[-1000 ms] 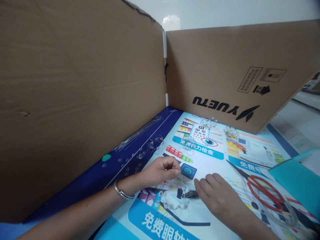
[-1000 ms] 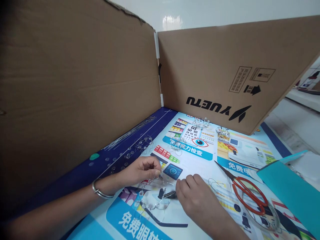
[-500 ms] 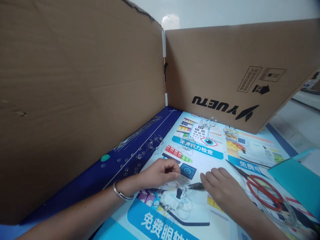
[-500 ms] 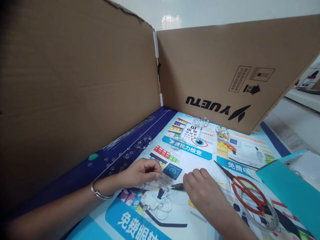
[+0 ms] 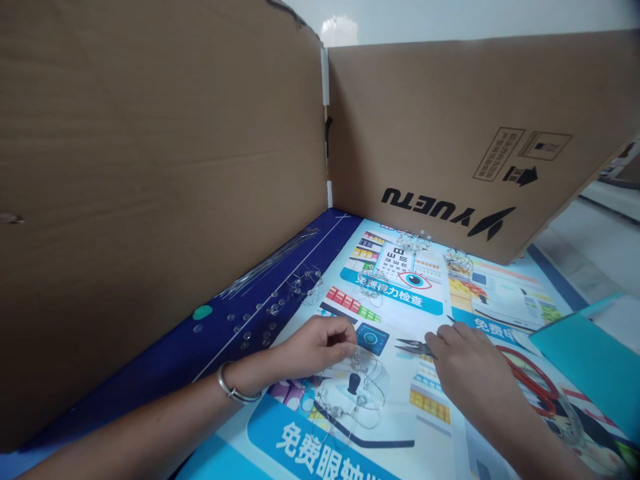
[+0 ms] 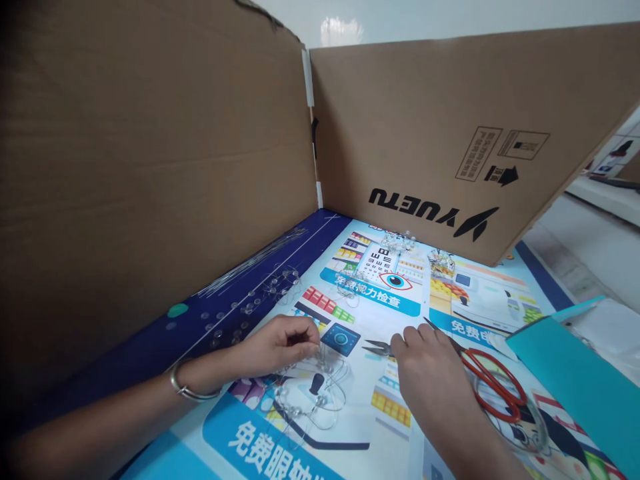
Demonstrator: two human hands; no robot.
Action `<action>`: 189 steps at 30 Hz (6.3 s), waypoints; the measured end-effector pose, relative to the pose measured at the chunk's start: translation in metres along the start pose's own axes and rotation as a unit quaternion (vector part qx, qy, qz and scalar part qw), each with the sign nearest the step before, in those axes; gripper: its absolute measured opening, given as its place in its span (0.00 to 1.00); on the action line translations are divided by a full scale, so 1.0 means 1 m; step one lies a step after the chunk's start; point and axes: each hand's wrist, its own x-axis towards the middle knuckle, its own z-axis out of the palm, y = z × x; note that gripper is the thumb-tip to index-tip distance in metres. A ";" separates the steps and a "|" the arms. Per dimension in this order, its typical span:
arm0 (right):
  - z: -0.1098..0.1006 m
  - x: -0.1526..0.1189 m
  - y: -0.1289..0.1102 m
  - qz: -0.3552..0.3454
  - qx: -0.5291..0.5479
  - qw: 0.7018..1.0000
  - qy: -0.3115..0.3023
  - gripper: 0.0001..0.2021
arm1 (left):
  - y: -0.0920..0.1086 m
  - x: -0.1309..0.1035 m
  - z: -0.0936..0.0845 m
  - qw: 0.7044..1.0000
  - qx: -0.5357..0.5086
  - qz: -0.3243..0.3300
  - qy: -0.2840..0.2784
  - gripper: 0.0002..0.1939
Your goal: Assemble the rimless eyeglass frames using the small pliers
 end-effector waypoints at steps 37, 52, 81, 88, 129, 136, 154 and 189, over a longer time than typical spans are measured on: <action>-0.003 -0.003 -0.045 -0.037 0.092 0.995 0.003 0.08 | 0.003 -0.001 0.015 0.995 0.061 0.061 -0.049 0.09; -0.002 -0.005 -0.044 -0.031 0.099 0.994 -0.011 0.07 | -0.001 0.001 0.001 0.969 0.088 0.178 -0.145 0.09; -0.020 -0.004 -0.076 -0.086 0.159 0.984 0.000 0.09 | -0.001 0.005 0.001 0.972 0.222 0.075 0.002 0.07; -0.015 -0.008 -0.092 -0.114 0.170 0.979 -0.014 0.24 | -0.002 0.002 -0.003 0.975 0.186 0.117 -0.026 0.07; 0.017 -0.007 -0.057 -0.061 0.033 0.993 0.094 0.15 | -0.002 0.002 0.003 0.962 0.254 0.097 0.027 0.04; 0.008 -0.006 -0.052 -0.059 -0.015 0.996 0.073 0.16 | -0.005 0.002 0.012 0.965 0.243 0.086 0.045 0.03; 0.020 -0.004 -0.056 -0.038 0.063 0.995 0.062 0.15 | -0.009 -0.004 0.011 0.967 0.215 0.134 0.019 0.05; 0.024 -0.002 -0.062 -0.054 0.059 0.989 0.121 0.12 | -0.015 -0.005 0.018 0.953 0.263 0.153 0.006 0.04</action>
